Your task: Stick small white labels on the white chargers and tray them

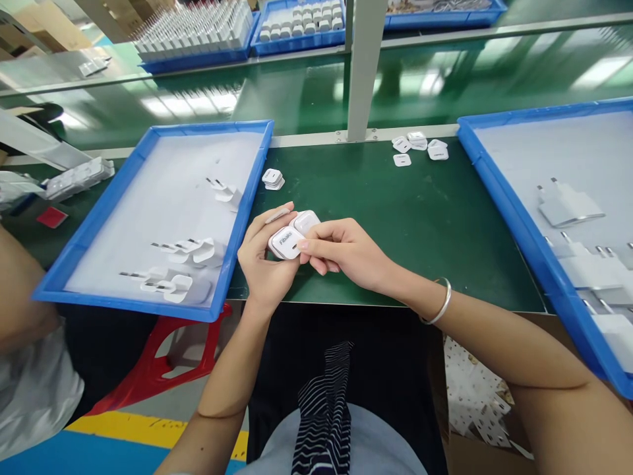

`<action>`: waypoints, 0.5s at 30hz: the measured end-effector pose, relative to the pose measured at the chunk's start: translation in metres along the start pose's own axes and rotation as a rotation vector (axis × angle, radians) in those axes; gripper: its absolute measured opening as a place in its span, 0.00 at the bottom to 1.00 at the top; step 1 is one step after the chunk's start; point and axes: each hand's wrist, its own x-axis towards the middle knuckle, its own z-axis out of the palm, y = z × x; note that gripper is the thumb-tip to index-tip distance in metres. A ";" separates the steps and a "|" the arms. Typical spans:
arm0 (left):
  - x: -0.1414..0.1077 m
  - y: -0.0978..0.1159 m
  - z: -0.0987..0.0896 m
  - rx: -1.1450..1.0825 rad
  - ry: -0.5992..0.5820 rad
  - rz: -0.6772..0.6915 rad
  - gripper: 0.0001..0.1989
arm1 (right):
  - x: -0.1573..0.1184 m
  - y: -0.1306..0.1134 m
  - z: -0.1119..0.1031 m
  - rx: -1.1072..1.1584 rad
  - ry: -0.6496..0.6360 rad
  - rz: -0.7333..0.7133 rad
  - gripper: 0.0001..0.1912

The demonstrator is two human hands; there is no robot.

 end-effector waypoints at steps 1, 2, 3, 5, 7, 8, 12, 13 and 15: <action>0.000 0.000 0.000 0.001 0.000 0.005 0.20 | 0.000 0.000 0.000 0.001 0.006 0.015 0.15; 0.000 0.001 0.000 0.003 -0.001 0.009 0.20 | 0.000 0.000 0.000 0.001 0.011 0.030 0.15; 0.000 0.001 0.000 0.008 -0.003 0.011 0.20 | 0.000 0.000 0.000 0.001 0.017 0.042 0.15; -0.001 0.002 0.000 0.027 -0.008 0.014 0.19 | -0.001 0.000 0.000 0.006 0.033 0.060 0.16; -0.001 0.003 0.000 0.044 -0.012 0.018 0.19 | -0.001 0.001 0.000 0.017 0.050 0.067 0.16; -0.001 0.003 0.000 0.048 -0.011 0.020 0.18 | -0.001 0.001 0.000 0.025 0.056 0.067 0.16; -0.001 0.004 0.000 0.042 -0.010 0.021 0.19 | -0.001 0.001 0.001 0.037 0.067 0.063 0.16; -0.001 0.004 0.000 0.041 -0.011 0.020 0.19 | -0.001 0.001 0.002 0.033 0.070 0.060 0.16; -0.001 0.003 0.001 0.038 -0.011 0.020 0.19 | -0.001 0.001 0.002 0.020 0.072 0.053 0.16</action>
